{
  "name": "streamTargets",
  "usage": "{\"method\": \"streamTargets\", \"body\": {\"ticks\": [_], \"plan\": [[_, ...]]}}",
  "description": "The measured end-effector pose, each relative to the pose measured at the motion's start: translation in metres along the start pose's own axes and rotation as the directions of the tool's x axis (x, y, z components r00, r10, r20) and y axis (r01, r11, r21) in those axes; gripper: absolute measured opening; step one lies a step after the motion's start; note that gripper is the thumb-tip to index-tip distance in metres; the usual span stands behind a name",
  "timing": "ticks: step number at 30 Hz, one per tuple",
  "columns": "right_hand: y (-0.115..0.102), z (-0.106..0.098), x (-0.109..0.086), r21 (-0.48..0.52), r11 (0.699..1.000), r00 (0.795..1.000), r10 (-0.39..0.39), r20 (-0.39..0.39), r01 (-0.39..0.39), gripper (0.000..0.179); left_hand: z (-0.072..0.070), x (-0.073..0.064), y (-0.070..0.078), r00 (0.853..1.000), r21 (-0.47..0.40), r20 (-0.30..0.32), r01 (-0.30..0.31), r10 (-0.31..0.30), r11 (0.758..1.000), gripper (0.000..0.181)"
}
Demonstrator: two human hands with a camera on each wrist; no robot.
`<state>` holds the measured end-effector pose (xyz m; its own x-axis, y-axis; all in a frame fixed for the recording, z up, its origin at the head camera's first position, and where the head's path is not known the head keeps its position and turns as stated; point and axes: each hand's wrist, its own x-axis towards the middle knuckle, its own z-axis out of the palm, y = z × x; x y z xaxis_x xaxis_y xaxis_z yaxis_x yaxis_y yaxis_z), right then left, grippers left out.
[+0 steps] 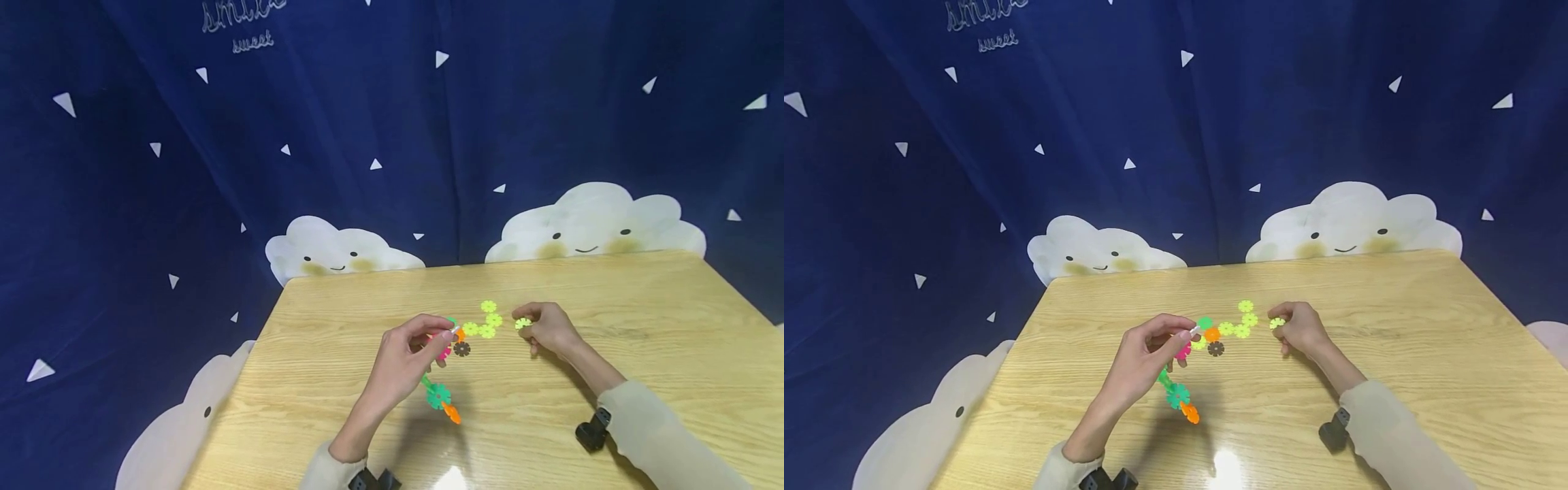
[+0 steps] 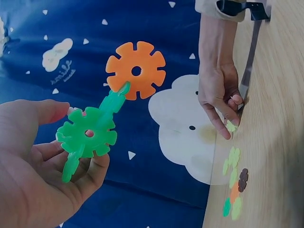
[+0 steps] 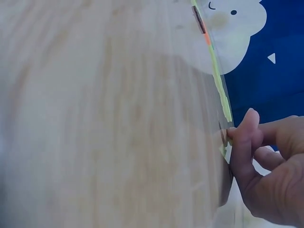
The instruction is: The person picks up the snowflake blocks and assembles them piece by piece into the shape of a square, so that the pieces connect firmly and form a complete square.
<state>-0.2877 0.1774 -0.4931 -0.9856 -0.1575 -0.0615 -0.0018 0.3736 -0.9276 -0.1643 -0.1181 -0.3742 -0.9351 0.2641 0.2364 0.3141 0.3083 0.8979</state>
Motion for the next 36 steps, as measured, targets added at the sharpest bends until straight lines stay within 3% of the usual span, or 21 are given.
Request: {"method": "streamTargets", "body": {"ticks": [8,16,24,36], "plan": [[-0.001,-0.007,-0.007,-0.026,0.999,0.999,0.048,0.006,-0.048,0.026,0.003,0.000,0.002,1.000,0.000,0.004,-0.004,0.004,1.000,0.021],[-0.007,-0.012,-0.015,0.050,0.994,0.993,0.096,0.065,-0.100,0.023,0.006,0.001,0.002,1.000,-0.006,0.014,-0.001,0.001,1.000,0.020],[-0.039,-0.015,-0.030,0.140,0.990,0.991,0.000,0.135,-0.019,0.029,0.008,0.003,0.002,1.000,0.006,0.019,-0.005,0.005,1.000,0.022],[-0.103,-0.005,-0.062,0.221,0.970,0.981,-0.131,0.145,0.097,0.025,0.011,0.005,0.002,0.999,-0.026,0.034,-0.004,0.005,1.000,0.020]]}}
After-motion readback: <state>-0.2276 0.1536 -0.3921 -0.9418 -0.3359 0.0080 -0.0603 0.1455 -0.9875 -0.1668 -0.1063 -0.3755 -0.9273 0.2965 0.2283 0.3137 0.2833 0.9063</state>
